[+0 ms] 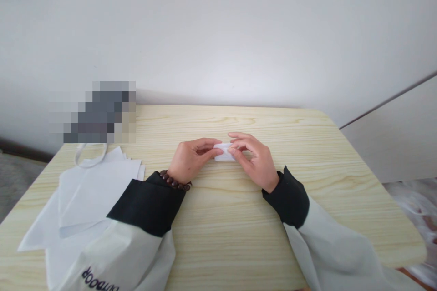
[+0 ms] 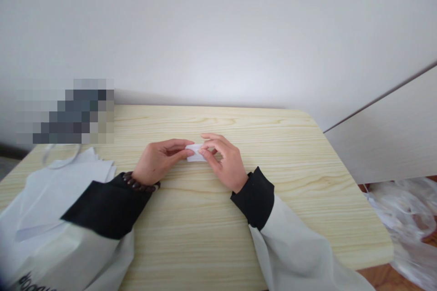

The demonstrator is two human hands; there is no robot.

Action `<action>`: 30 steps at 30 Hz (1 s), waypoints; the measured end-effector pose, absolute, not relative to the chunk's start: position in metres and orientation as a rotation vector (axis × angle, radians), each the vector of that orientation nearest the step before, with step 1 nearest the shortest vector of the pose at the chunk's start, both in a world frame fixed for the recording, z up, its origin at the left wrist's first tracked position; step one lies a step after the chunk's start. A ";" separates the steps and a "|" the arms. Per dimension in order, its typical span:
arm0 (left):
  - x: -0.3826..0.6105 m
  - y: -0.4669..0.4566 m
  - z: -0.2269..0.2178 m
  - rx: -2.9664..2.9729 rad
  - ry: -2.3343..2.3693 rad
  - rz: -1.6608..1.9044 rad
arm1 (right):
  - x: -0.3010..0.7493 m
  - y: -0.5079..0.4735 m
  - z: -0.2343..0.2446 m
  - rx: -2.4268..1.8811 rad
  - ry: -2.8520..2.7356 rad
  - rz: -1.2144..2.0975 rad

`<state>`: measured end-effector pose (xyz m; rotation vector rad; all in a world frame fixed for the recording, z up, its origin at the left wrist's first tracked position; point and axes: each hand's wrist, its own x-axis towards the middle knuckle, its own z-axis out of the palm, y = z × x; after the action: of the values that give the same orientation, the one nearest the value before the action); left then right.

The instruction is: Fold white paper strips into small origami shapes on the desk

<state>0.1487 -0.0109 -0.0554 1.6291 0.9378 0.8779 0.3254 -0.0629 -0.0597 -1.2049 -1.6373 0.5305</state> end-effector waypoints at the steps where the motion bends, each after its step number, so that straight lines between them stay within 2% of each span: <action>1: 0.149 -0.011 -0.055 1.638 0.943 0.888 | 0.325 -0.063 -0.059 -1.194 -1.678 0.503; 14: 0.149 -0.012 -0.043 1.564 1.141 0.723 | 0.325 -0.062 -0.064 -1.321 -1.721 0.413; 20: 0.147 -0.009 -0.048 1.610 1.087 0.775 | 0.325 -0.062 -0.063 -1.330 -1.730 0.380; 30: 0.148 -0.010 -0.052 1.699 1.035 0.863 | 0.322 -0.062 -0.065 -1.286 -1.456 0.748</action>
<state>0.1475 -0.0099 -0.0521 1.6985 1.0348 0.8628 0.3224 -0.0615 -0.0653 -1.2865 -1.4564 0.7477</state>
